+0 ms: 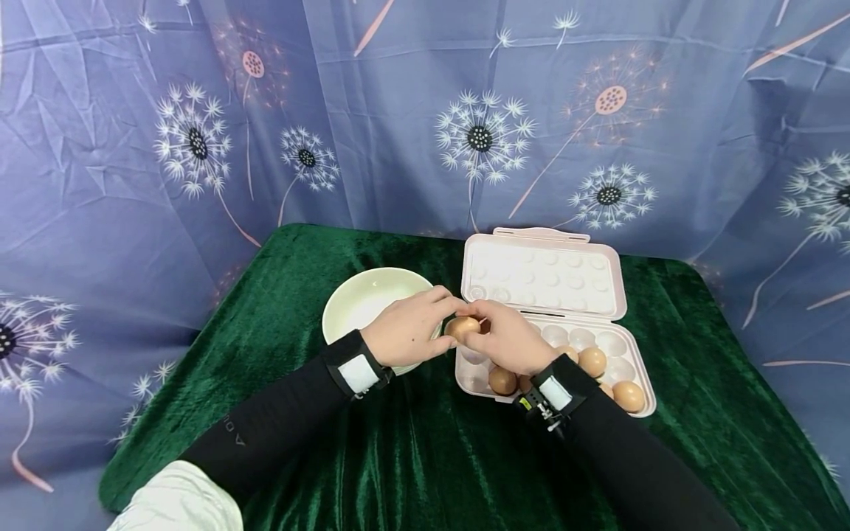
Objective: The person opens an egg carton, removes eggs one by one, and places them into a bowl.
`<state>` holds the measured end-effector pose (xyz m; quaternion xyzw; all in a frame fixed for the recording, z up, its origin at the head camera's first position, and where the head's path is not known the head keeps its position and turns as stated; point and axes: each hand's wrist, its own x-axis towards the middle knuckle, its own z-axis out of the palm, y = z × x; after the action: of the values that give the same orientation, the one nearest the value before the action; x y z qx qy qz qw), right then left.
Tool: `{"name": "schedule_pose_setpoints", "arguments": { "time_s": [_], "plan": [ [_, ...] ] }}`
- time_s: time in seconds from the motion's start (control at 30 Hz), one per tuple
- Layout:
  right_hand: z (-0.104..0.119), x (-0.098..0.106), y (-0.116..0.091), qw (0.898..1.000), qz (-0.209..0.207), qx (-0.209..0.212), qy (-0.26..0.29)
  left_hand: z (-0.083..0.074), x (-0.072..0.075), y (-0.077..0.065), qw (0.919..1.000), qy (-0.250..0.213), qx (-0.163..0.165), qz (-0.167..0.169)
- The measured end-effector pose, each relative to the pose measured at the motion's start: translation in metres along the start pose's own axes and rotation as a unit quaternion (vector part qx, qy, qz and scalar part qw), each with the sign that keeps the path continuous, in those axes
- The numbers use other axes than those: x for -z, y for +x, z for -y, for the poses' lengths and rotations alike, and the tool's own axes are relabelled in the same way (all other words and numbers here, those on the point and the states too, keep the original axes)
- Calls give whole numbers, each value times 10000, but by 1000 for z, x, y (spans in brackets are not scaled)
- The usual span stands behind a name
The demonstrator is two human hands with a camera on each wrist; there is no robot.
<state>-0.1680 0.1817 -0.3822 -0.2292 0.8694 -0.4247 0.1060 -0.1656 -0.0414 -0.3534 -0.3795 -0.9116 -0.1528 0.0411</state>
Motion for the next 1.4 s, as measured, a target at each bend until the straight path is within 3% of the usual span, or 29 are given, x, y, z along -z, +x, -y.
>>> {"name": "schedule_pose_setpoints", "arguments": {
  "time_s": [0.37, 0.67, 0.87, 1.4],
  "plan": [
    [3, -2, -1, 9988, 60, 19, 495, -3, -3, 1, 9998, 157, -24, -128],
    [6, 0, -2, 9901, 272, -338, 1336, -3, -2, 1, 9996, 224, -28, -154],
    [7, 1, -3, 9850, 306, -523, 1616, -2, 0, 0, 9998, 95, -113, -159],
    [9, -2, -2, 9846, 296, -477, 1654, -2, 5, 3, 9997, 174, -182, 28]
  ]
}}
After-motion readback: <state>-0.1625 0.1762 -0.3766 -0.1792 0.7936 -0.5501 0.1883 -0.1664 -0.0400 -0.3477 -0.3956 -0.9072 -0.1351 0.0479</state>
